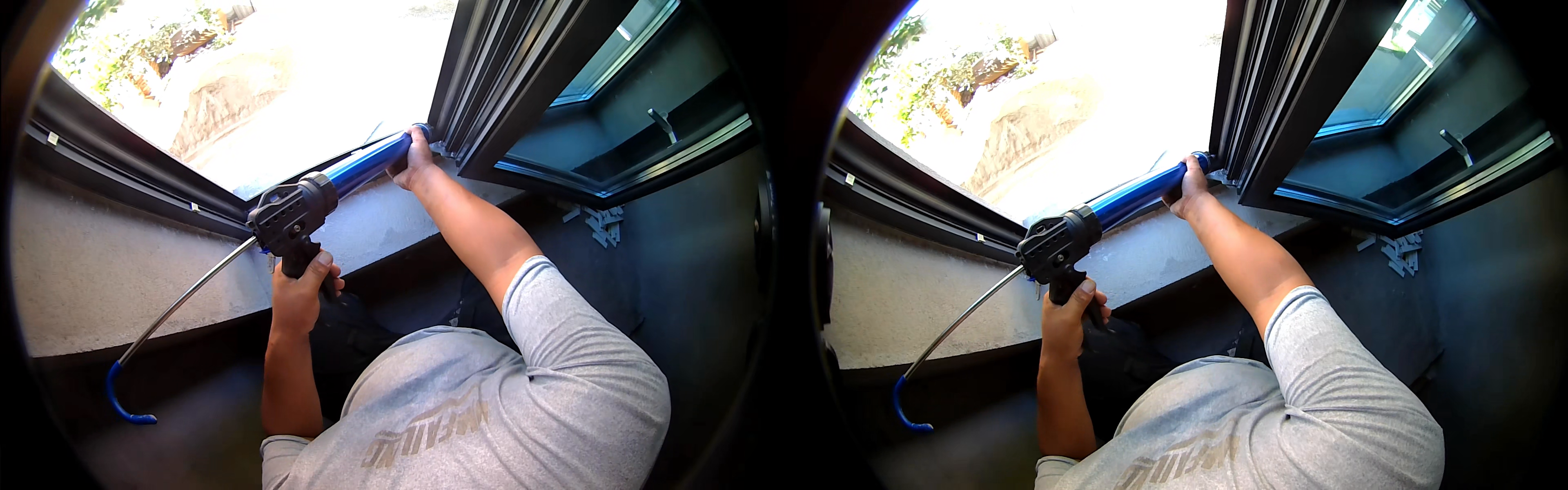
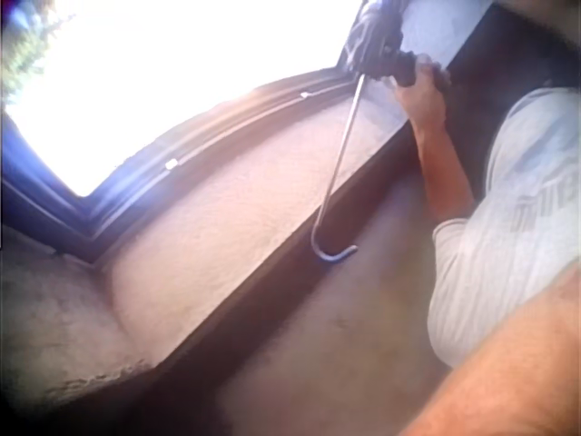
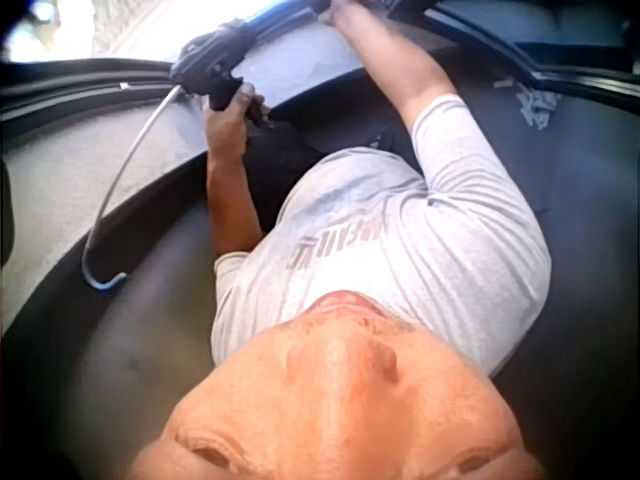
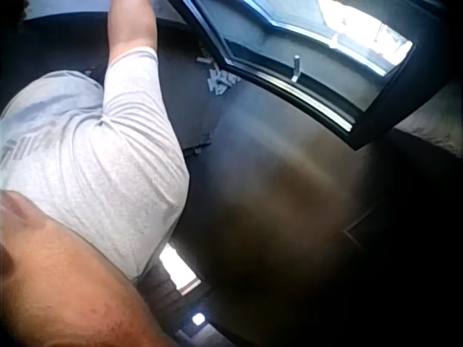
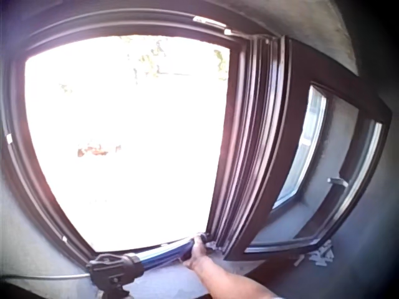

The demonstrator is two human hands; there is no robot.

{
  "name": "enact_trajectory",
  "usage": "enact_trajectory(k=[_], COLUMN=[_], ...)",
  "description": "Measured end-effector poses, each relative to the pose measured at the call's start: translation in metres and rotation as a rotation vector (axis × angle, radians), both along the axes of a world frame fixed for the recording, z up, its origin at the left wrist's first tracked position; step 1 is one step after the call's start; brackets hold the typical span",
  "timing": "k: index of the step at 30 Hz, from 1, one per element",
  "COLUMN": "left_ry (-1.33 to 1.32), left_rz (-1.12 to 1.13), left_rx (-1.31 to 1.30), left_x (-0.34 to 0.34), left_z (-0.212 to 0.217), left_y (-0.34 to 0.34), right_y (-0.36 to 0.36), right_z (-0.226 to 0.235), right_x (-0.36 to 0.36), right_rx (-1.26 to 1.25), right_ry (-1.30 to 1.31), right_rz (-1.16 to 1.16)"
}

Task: The person walks up a staircase and applies sealant along the edges of a window frame using a caulking gun. They then descend the stairs and repeat the sealant application on another window in a different room.

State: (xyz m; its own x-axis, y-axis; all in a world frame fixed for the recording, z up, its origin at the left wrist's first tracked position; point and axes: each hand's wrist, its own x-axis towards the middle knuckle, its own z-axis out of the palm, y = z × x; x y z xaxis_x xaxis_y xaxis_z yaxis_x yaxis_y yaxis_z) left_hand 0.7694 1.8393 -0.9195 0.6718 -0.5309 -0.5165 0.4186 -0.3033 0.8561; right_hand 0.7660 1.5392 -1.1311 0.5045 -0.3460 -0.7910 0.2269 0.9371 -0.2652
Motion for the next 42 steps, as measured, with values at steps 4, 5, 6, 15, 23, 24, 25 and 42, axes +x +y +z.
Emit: enact_trajectory(k=[4, 5, 6, 15, 23, 24, 25, 42], left_ry=[-0.043, -0.038, -0.031, -0.012, -0.019, -0.022, -0.024, 0.292], left_rz=[0.003, -0.001, -0.002, 0.01, -0.003, -0.006, -0.008, -0.014], left_rx=[0.014, 0.012, 0.009, -0.037, -0.017, -0.005, 0.008, -0.588], left_x=[0.003, 0.004, 0.004, 0.001, -0.009, -0.01, -0.01, -0.001], left_z=[0.0, 0.0, 0.001, 0.019, 0.007, 0.005, 0.002, 0.001], left_y=[0.0, 0.0, -0.002, -0.016, -0.024, -0.023, -0.022, 0.018], right_y=[0.001, 0.002, 0.001, -0.014, -0.023, -0.023, -0.021, 0.016], right_z=[-0.008, -0.01, -0.01, 0.008, -0.001, -0.004, -0.008, -0.016], right_x=[0.009, 0.012, 0.014, 0.012, -0.005, -0.007, -0.008, -0.017], right_rx=[0.008, 0.016, 0.01, -0.007, -0.003, 0.003, 0.009, -0.002], right_ry=[-0.05, -0.066, -0.064, -0.098, -0.128, -0.115, -0.102, -0.006], right_rz=[0.04, 0.039, 0.041, 0.026, -0.008, -0.013, -0.017, -0.006])
